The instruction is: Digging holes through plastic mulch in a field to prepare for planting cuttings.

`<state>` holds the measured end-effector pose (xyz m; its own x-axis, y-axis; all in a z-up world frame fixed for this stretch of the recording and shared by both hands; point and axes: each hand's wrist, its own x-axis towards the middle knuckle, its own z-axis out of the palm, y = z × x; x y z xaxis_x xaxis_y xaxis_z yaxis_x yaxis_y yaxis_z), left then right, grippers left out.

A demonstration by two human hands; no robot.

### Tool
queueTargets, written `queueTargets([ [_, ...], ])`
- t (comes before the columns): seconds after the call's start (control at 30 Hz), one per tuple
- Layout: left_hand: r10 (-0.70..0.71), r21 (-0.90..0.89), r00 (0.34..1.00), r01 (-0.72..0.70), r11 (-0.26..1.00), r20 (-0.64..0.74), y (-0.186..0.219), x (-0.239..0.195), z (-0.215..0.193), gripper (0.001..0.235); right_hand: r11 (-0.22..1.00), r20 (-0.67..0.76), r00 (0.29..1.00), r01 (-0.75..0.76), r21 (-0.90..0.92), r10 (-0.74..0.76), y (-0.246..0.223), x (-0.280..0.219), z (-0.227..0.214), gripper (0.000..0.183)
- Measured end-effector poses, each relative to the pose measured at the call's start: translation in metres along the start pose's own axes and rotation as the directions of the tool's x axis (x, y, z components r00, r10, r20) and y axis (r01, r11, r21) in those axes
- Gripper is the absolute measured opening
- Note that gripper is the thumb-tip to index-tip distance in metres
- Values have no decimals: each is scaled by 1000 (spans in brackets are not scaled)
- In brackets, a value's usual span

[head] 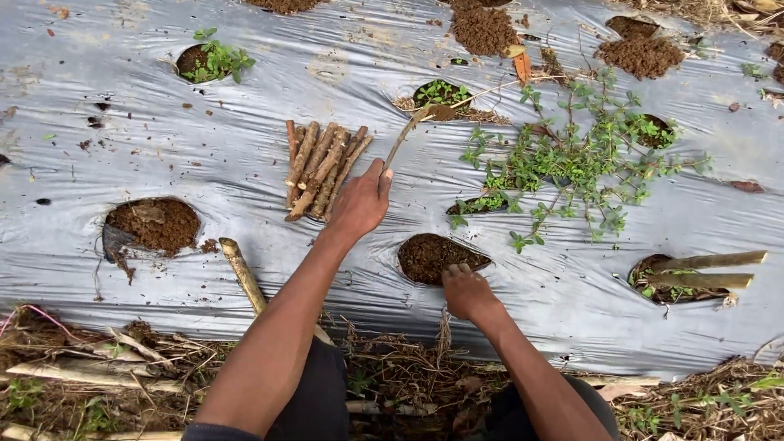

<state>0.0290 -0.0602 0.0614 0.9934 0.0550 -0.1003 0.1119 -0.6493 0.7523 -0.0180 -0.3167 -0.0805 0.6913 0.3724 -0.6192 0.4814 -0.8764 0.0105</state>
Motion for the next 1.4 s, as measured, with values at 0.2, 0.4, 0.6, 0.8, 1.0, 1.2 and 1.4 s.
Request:
queueTargets([
  [0.2, 59, 305, 989, -99, 947, 136, 75, -43, 4, 42, 956, -97, 951, 294, -25, -295, 32, -77, -13, 50],
  [0.4, -143, 733, 943, -132, 667, 300, 97, -92, 30, 28, 923, -150, 919, 377, 73, -364, 56, -88, -12, 47],
  [0.6, -99, 874, 905, -364, 321, 413, 57, -116, 59, 29, 921, -57, 952, 305, 240, -301, 55, -85, -5, 67],
  [0.8, -41, 928, 937, -336, 159, 346, 31, -114, 84, 20, 912, -135, 953, 300, 280, -272, 56, -102, -7, 60],
  [1.0, -168, 937, 967, -131, 323, 193, 3, -129, 111, 17, 936, -262, 930, 307, 173, -256, 47, -110, -6, 45],
  [1.2, -251, 923, 929, -178, 342, 272, -47, -142, 145, 62, 962, 71, 983, 147, 231, -167, 37, -96, -12, 63],
  [1.4, -239, 901, 919, -210, 379, 315, -34, -138, 139, 62, 935, 99, 987, 83, 344, -124, 35, -96, -11, 65],
])
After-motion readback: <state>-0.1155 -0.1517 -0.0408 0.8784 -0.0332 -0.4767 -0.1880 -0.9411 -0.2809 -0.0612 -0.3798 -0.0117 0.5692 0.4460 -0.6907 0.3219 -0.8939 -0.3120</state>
